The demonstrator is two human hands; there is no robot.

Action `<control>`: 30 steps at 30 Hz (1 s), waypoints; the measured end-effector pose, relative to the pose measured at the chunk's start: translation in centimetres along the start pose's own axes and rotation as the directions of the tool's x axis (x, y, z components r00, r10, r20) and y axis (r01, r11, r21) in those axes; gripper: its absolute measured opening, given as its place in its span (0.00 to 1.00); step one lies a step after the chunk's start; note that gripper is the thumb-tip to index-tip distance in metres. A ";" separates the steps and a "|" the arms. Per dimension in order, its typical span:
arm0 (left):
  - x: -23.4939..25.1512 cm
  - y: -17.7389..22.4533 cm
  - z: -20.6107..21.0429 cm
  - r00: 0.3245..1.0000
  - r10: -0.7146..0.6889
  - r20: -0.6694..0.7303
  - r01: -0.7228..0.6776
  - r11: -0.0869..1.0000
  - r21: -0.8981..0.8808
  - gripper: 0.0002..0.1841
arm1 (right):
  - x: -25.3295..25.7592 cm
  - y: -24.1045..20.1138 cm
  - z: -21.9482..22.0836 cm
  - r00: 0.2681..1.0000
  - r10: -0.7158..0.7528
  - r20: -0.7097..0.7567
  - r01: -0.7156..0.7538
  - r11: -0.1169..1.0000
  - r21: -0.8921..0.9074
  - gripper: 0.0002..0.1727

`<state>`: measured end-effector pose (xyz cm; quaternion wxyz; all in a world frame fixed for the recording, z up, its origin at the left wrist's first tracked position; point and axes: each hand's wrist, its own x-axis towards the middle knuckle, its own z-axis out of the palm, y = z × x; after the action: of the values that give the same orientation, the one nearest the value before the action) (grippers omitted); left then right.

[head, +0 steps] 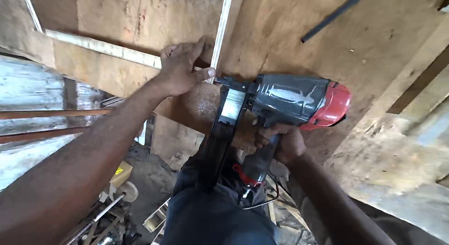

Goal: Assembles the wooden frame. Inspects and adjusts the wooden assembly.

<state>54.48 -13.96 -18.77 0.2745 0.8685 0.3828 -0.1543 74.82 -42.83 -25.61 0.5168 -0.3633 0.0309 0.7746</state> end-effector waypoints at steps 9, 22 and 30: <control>0.1 0.2 -0.2 0.999 -0.045 0.028 0.046 0.998 -0.044 0.51 | -0.5 0.5 0.1 0.999 -0.021 0.043 0.019 0.999 0.042 0.19; -0.3 0.6 -1.2 0.998 -0.066 0.013 0.066 0.948 -0.311 0.46 | -4.4 -0.7 -3.2 0.979 -0.086 -0.186 0.061 0.989 -0.136 0.08; 0.1 0.1 -0.7 0.998 -0.067 -0.010 0.062 0.957 -0.283 0.37 | -5.0 -6.0 -6.6 0.903 -0.332 -0.273 0.321 0.943 -0.086 0.07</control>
<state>54.67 -13.55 -18.24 0.3869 0.8089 0.4317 -0.0986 84.29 -46.75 -25.53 0.6221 -0.4803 0.0284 0.6177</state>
